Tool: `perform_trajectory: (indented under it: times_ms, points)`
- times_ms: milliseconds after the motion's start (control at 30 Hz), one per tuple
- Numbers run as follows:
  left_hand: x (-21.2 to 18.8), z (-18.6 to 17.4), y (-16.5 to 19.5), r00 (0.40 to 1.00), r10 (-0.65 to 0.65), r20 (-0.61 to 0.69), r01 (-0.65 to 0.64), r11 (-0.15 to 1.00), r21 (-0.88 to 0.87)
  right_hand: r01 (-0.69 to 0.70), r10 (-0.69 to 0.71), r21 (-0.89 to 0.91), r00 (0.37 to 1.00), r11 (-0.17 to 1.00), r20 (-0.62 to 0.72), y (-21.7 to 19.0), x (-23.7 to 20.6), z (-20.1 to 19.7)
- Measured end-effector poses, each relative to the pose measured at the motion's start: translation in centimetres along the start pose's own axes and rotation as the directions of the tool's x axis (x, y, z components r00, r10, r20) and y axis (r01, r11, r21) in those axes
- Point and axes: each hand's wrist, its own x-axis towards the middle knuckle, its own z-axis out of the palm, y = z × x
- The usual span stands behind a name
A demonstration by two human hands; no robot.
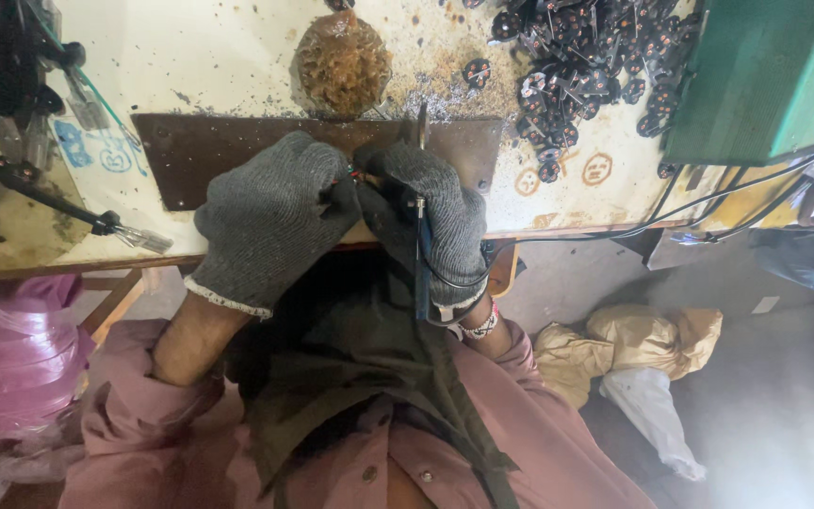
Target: The person sits at a workbench and solders wires onto small components one at a time, holding a component in one hand and a soldering iron in the other over a metal plate, then sets the finished piece onto a large pile of completed parts beside the bench.
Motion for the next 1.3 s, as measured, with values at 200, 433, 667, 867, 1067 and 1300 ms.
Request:
perform_trajectory:
  times_ms: [200, 433, 667, 867, 1067, 1300]
  points:
    - [0.1, -0.2, 0.0, 1.0, -0.009, 0.021, 0.009, 1.0, 0.017, 0.128, -0.14, 0.391, 0.99, 0.912, 0.003, 4.1, -2.9, -0.8]
    - [0.0, -0.1, -0.2, 0.998, -0.052, 0.045, 0.053, 0.998, -0.016, -0.525, 0.571, 0.824, 0.751, 0.214, 0.331, 7.5, -8.5, 1.6]
    - [0.1, 0.0, 0.2, 0.996, -0.081, 0.028, 0.083, 0.995, -0.058, -0.168, 0.171, -0.035, 0.98, 0.985, 0.105, 6.3, -6.7, 1.9]
    - [-0.3, 0.4, 0.7, 0.997, -0.061, 0.039, 0.058, 0.996, 0.073, -0.201, 0.15, 0.531, 0.979, 0.823, 0.138, 5.3, -5.7, 0.8]
    - [-0.6, 0.5, 0.3, 0.999, -0.031, 0.014, 0.03, 0.999, 0.039, -0.02, 0.008, 0.12, 0.995, 0.993, 0.104, 6.0, -6.2, 0.9]
    - [-0.5, 0.3, 0.4, 0.999, -0.043, 0.005, 0.043, 0.999, 0.004, -0.162, 0.127, 0.177, 0.973, 0.971, 0.191, 8.1, -8.1, 1.3]
